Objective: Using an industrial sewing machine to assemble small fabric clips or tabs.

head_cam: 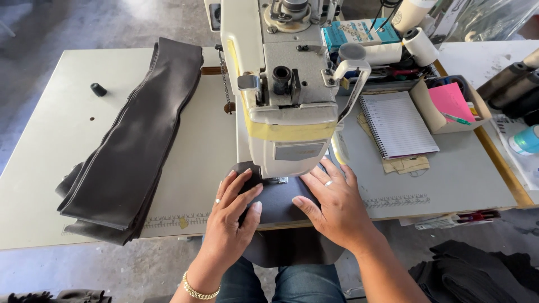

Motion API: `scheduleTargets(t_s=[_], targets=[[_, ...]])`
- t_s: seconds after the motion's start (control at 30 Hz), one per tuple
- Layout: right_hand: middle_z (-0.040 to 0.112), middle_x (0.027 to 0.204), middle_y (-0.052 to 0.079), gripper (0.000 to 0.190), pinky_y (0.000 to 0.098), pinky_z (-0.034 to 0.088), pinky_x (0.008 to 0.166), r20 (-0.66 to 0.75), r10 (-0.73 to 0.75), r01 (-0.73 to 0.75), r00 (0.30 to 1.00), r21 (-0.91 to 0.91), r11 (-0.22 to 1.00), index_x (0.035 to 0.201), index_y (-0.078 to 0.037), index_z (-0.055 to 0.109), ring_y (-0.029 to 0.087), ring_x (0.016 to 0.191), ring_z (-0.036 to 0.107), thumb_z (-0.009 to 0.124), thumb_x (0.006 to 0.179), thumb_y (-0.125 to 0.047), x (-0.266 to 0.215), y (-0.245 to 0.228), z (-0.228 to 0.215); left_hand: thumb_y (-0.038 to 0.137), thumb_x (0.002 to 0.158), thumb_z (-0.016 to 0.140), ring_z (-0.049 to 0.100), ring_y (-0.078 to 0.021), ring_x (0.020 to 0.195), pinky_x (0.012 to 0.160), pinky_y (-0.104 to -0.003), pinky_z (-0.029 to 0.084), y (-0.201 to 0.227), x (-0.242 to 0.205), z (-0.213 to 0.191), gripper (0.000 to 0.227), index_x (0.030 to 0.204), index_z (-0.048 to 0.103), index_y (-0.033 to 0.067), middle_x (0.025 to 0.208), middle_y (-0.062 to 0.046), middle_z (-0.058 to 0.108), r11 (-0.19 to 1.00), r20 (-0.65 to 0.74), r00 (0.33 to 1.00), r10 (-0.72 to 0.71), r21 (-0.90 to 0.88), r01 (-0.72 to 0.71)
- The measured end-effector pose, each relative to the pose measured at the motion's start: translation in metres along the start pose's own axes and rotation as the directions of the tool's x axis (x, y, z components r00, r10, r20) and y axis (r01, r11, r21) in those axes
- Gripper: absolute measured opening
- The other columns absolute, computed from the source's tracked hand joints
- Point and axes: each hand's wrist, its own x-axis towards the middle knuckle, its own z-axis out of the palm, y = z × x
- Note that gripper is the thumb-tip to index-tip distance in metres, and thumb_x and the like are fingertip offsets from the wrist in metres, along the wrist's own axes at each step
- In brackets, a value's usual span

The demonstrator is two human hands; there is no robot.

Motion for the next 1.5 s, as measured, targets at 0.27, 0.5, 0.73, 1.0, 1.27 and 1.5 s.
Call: scheduleTargets(t_s=[0.27,0.5,0.73,1.0,1.27,1.5], targets=[[0.056,0.151,0.015,0.053,0.0488,0.027,0.122,-0.245,0.062,-0.042,0.968,0.085,0.995,0.141,-0.005,0.059,0.032,0.144,0.049,0.051,0.103,-0.041,-0.038,0.032,0.018,0.017,0.099,0.06,0.037,-0.0388,0.149,0.123,-0.051,0.032,-0.004,-0.005,0.002,0.031,0.127,0.069,0.0088,0.149,-0.015,0.055,1.0,-0.022,1.0,0.022,-0.006,-0.022],[0.058,0.147,0.015,0.045,0.0491,0.038,0.119,-0.417,0.097,-0.078,0.904,0.062,0.995,0.14,-0.004,0.057,0.034,0.142,0.052,0.048,0.107,-0.033,-0.054,0.025,0.01,0.019,0.099,0.06,0.037,-0.0382,0.15,0.122,-0.051,0.034,-0.006,-0.008,0.007,0.031,0.127,0.07,0.0109,0.149,-0.012,0.055,1.0,-0.024,1.0,0.007,-0.001,-0.007],[0.058,0.15,0.011,0.057,0.0525,0.027,0.12,-0.259,0.055,-0.069,0.964,-0.047,0.997,0.138,-0.006,0.061,0.034,0.144,0.047,0.038,0.106,-0.046,-0.035,0.006,0.017,0.021,0.1,0.058,0.039,-0.0378,0.149,0.121,-0.052,0.035,-0.002,-0.011,0.003,0.031,0.126,0.071,0.0111,0.15,-0.011,0.055,1.0,-0.019,1.0,0.013,0.024,-0.012],[0.058,0.149,0.009,0.052,0.0495,0.025,0.122,-0.265,0.064,-0.069,0.962,-0.01,0.998,0.14,-0.009,0.061,0.03,0.141,0.052,0.041,0.106,-0.043,-0.035,0.012,0.022,0.02,0.098,0.06,0.04,-0.0376,0.148,0.12,-0.052,0.035,-0.002,-0.008,0.001,0.03,0.124,0.072,0.0103,0.149,-0.011,0.056,1.0,-0.014,1.0,0.007,0.012,-0.007],[0.057,0.15,0.009,0.052,0.0495,0.025,0.122,-0.256,0.083,-0.076,0.963,0.038,0.996,0.142,-0.009,0.06,0.028,0.141,0.051,0.041,0.107,-0.042,-0.031,0.015,0.027,0.018,0.098,0.061,0.04,-0.0375,0.149,0.12,-0.051,0.036,-0.002,-0.004,0.0,0.029,0.124,0.072,0.0108,0.149,-0.011,0.056,1.0,-0.004,1.0,-0.006,0.007,0.006],[0.058,0.149,0.01,0.051,0.0515,0.026,0.122,-0.262,0.102,-0.084,0.96,0.08,0.993,0.139,-0.008,0.061,0.028,0.141,0.052,0.041,0.106,-0.041,-0.029,0.019,0.032,0.019,0.098,0.06,0.038,-0.0382,0.149,0.121,-0.051,0.035,-0.003,0.0,-0.001,0.03,0.125,0.071,0.01,0.149,-0.013,0.056,1.0,0.004,1.0,-0.003,-0.001,0.003]])
